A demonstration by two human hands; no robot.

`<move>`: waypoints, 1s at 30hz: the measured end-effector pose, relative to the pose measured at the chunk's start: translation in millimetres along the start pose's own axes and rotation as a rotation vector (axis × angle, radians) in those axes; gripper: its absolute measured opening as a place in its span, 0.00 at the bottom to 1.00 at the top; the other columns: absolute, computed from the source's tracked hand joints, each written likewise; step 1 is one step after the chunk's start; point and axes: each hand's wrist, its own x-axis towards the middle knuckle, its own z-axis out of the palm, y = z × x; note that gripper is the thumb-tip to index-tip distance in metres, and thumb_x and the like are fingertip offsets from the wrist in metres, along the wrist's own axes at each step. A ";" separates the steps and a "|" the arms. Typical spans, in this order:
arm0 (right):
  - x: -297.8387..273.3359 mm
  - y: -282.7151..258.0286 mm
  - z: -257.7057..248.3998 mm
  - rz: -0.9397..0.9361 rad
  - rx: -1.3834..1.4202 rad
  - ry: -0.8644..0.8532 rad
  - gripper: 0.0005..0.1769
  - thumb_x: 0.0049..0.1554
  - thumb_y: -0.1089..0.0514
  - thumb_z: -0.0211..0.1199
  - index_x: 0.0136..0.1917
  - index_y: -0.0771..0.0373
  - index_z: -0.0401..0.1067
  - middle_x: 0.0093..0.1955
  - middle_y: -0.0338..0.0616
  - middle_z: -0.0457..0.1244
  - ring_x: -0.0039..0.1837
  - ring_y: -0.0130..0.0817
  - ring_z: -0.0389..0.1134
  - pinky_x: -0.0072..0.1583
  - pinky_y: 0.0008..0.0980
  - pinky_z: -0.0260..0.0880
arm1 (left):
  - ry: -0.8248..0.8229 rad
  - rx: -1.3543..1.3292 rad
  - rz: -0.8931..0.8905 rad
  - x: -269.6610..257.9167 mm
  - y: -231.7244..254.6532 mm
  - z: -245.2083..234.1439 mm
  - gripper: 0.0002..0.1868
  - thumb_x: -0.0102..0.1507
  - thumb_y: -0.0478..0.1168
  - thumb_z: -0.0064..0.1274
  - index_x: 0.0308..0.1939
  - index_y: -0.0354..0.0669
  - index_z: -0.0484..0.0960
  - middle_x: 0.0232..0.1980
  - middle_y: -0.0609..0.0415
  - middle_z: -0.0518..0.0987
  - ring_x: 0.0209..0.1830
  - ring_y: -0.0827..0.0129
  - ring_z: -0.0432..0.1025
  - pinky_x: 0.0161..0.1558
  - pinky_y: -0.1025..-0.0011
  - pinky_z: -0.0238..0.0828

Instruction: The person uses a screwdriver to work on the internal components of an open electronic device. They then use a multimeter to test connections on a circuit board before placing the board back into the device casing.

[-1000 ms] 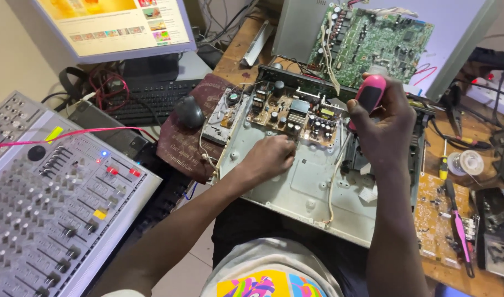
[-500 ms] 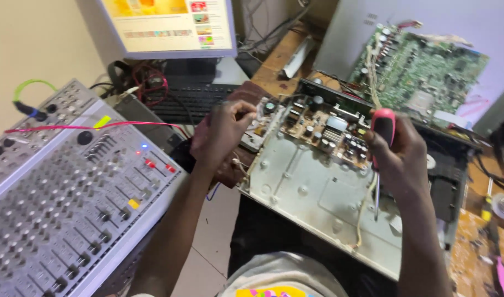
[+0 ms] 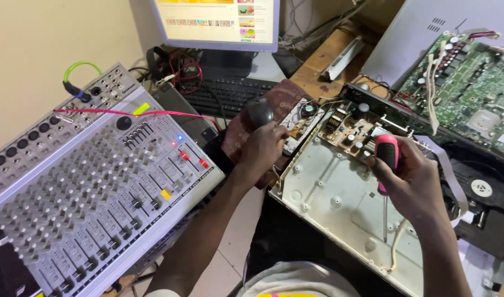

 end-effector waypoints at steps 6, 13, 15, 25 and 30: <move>1.0 0.6 4.1 -0.034 0.007 -0.019 0.20 0.62 0.59 0.70 0.67 0.63 0.75 0.40 0.50 0.64 0.31 0.37 0.65 0.33 0.35 0.72 | 0.027 -0.096 -0.004 1.5 4.9 -3.3 0.19 0.68 0.28 0.54 0.61 0.47 0.84 0.56 0.45 0.82 0.39 0.60 0.81 0.35 0.69 0.88; -1.8 6.9 -8.1 -0.063 0.014 0.031 0.25 0.62 0.54 0.71 0.68 0.65 0.74 0.42 0.49 0.60 0.35 0.36 0.62 0.35 0.32 0.69 | -0.048 0.137 -0.120 32.8 21.5 3.3 0.15 0.71 0.39 0.51 0.59 0.49 0.88 0.54 0.50 0.84 0.43 0.49 0.83 0.34 0.52 0.81; -3.8 7.8 -14.4 0.003 0.054 0.075 0.23 0.62 0.56 0.71 0.69 0.66 0.75 0.41 0.49 0.61 0.37 0.35 0.63 0.35 0.34 0.70 | -0.053 0.227 -0.132 37.5 22.9 8.6 0.19 0.72 0.41 0.48 0.64 0.49 0.85 0.52 0.49 0.83 0.41 0.49 0.82 0.32 0.51 0.81; -24.3 10.5 -9.2 -0.018 -0.329 -0.149 0.31 0.50 0.52 0.74 0.67 0.57 0.80 0.51 0.70 0.74 0.53 0.74 0.75 0.55 0.68 0.71 | -0.025 0.305 -0.167 54.4 8.6 39.3 0.13 0.67 0.44 0.48 0.45 0.48 0.89 0.48 0.48 0.84 0.42 0.39 0.84 0.44 0.41 0.83; -27.0 37.4 -0.9 -0.030 -0.646 -0.294 0.34 0.53 0.43 0.71 0.72 0.43 0.72 0.53 0.52 0.74 0.59 0.63 0.76 0.60 0.62 0.76 | 0.054 0.302 -0.166 44.6 20.5 17.7 0.10 0.63 0.48 0.55 0.37 0.48 0.85 0.41 0.50 0.82 0.40 0.41 0.84 0.41 0.41 0.82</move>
